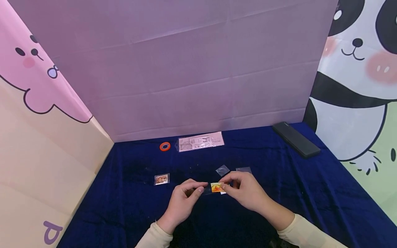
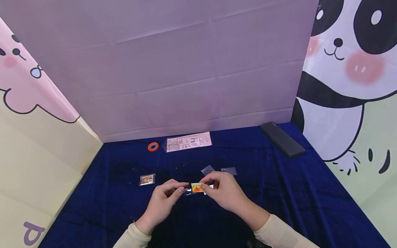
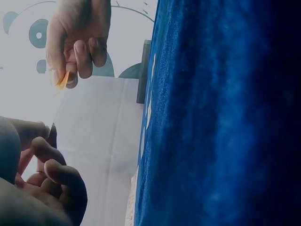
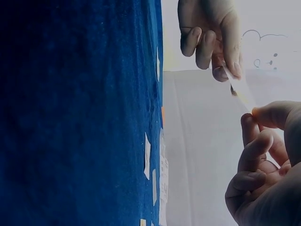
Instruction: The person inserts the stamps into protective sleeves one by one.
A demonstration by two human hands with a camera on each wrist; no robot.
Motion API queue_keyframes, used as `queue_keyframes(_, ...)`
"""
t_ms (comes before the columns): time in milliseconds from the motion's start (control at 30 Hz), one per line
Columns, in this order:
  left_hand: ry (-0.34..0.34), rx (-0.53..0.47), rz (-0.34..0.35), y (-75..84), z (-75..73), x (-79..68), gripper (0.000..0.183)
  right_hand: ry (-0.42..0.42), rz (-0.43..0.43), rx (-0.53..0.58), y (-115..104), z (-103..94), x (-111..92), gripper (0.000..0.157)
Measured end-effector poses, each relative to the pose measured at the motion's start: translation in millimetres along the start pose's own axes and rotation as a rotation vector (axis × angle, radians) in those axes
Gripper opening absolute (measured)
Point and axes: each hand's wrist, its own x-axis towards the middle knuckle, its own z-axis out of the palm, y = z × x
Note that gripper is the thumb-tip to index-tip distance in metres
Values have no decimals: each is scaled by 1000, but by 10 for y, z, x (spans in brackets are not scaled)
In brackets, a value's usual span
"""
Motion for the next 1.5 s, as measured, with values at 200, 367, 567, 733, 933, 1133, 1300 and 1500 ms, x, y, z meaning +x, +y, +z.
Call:
queue_keyframes(200, 45, -15, -25, 16, 12, -9, 9, -27, -16, 19, 0, 5, -1, 4)
queue_keyframes(367, 56, -21, -31, 13, 21, -4, 4, -28, -13, 32, -5, 12, -3, 4)
queue_keyframes(567, 57, -31, -25, -6, 18, -3, 5, -31, -27, 37, -9, 13, -4, 5)
queue_keyframes(733, 58, -33, -15, -18, 13, -1, 4, -58, -24, 45, 0, 16, -10, 4)
queue_keyframes(933, 57, -30, 1, -15, 15, -2, 7, -59, -11, 29, 6, 19, -15, 5)
queue_keyframes(1133, 55, -10, 15, -8, 18, -7, 12, -46, -5, 2, 4, 12, -9, 7)
queue_keyframes(1300, 60, -27, -7, 0, 15, -11, 11, -46, -9, 3, 1, 14, -9, 7)
queue_keyframes(1500, 80, -50, -31, -7, 13, -8, 6, -49, 0, 14, 16, 13, -8, 9)
